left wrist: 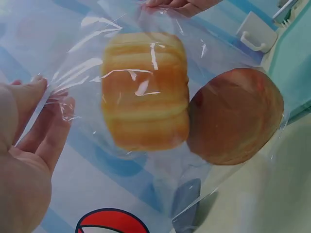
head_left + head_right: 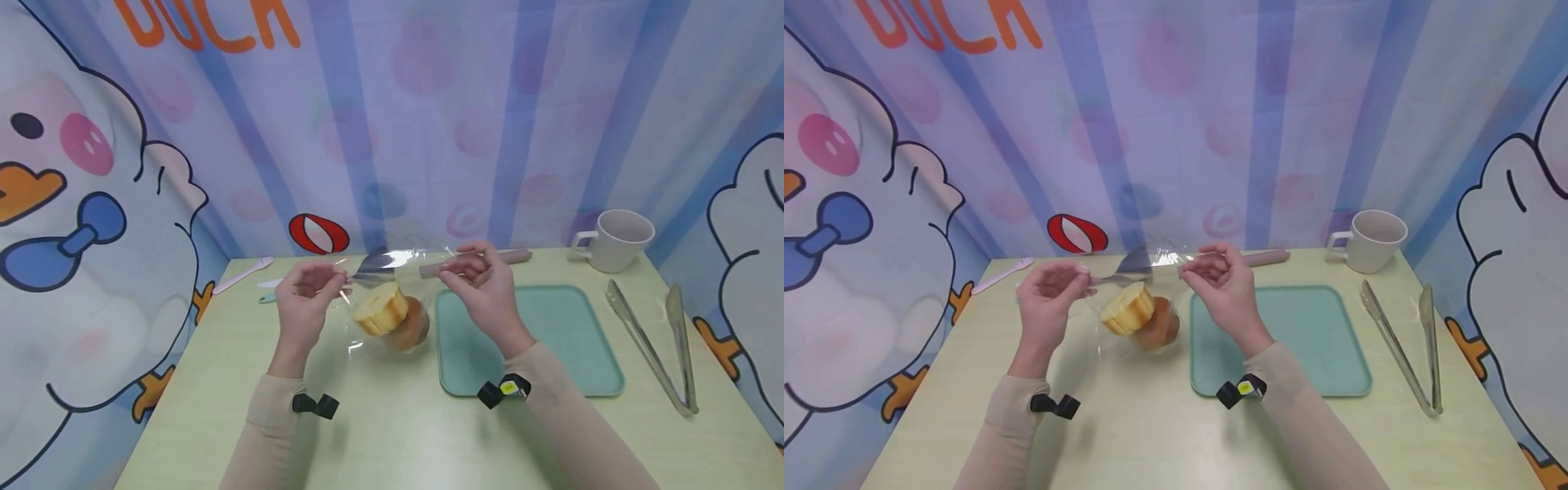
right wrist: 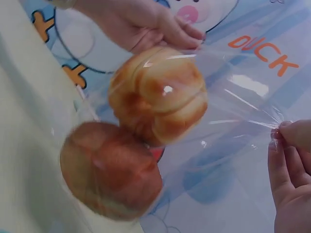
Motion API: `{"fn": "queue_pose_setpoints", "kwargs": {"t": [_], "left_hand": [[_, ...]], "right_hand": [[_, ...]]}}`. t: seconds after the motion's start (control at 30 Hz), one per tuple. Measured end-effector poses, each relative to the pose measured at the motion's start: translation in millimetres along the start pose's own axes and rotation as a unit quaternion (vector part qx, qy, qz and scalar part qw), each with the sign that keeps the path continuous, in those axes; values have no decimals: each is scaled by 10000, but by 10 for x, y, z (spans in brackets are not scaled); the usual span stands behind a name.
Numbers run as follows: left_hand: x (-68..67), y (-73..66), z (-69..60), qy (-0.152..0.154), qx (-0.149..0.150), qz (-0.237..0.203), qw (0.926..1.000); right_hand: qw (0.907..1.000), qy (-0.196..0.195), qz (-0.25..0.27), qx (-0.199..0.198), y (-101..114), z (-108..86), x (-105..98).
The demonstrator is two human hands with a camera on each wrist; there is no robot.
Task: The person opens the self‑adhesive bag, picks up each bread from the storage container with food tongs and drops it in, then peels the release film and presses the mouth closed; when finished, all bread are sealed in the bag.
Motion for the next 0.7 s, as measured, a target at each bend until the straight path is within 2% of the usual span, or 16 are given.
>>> {"fn": "queue_pose_setpoints", "kwargs": {"t": [0.07, 0.17, 0.27, 0.4, 0.57, 0.7], "left_hand": [[-38, 12, 3, -67, -254, -50, 9996], [-96, 26, 11, 6, -508, 2, 9987], [-141, 10, 20, 194, -410, 85, 9989], [-167, -23, 27, 417, -155, -80, 9990], [-185, -69, 23, 474, -10, -217, 9986], [-198, -93, 30, 613, 47, -518, 9968]], "right_hand": [[9996, -53, 194, 188, -11, 15, -11], [9996, -26, 125, 257, -21, 26, -29], [9998, 111, 85, 126, -14, 18, -29], [9991, 347, 241, -79, -3, 11, -24], [9980, 582, 195, -172, 31, 6, -37], [9971, 752, 1, -135, 71, -1, -34]]}}
Point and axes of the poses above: each hand's wrist, its own z-axis towards the middle knuckle, its own x-axis out of the palm, y = z × x, the point moved 3 cm from there along z, towards the middle knuckle, and after that the axes turned 10 degrees about x, right-handed, at the moved point
